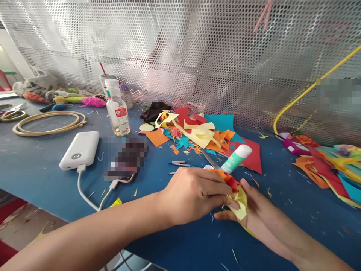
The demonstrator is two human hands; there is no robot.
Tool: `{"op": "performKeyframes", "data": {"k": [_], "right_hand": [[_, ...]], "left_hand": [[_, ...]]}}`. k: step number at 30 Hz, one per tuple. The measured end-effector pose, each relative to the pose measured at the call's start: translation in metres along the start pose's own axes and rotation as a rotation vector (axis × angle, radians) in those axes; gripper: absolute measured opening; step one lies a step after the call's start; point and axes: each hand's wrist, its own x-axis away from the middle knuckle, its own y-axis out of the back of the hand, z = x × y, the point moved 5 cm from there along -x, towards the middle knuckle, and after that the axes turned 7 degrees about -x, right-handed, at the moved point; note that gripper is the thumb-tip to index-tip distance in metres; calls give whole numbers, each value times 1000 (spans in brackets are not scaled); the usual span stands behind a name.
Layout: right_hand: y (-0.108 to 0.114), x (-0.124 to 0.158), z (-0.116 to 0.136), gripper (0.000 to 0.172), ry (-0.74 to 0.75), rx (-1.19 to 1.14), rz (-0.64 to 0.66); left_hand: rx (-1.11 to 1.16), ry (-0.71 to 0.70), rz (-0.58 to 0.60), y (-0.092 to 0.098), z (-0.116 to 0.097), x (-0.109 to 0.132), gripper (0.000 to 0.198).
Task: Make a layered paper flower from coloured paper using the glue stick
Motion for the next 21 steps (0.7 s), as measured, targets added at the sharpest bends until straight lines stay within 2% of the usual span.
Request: {"op": "performKeyframes", "data": {"k": [3, 9, 11, 13, 14, 15, 16, 18, 19, 21], "right_hand": [[-3, 1, -6, 32, -91, -116, 53], [5, -2, 2, 15, 4, -239, -43], [7, -4, 5, 15, 14, -281, -55], [11, -5, 8, 18, 16, -304, -82], [12, -4, 9, 20, 15, -305, -94], [14, -4, 10, 22, 11, -304, -110], [15, -4, 11, 23, 7, -303, -126], [17, -3, 12, 24, 3, -307, -158], [17, -3, 12, 24, 3, -308, -167], [17, -4, 11, 24, 1, -305, -176]], "left_hand": [[19, -11, 3, -1, 1, 2, 17], [38, 9, 53, -9, 9, 2, 17], [41, 29, 52, -3, 4, -3, 29], [35, 63, 1, 17, -3, -12, 49], [23, 111, -30, 32, -5, -16, 51], [7, 171, -49, 48, -3, -19, 44], [-24, 230, -11, 63, 1, -19, 35], [-152, 393, 151, 90, 26, -12, 32], [-262, 484, 215, 103, 45, -3, 35], [-525, 737, 265, 129, 93, 23, 45]]}}
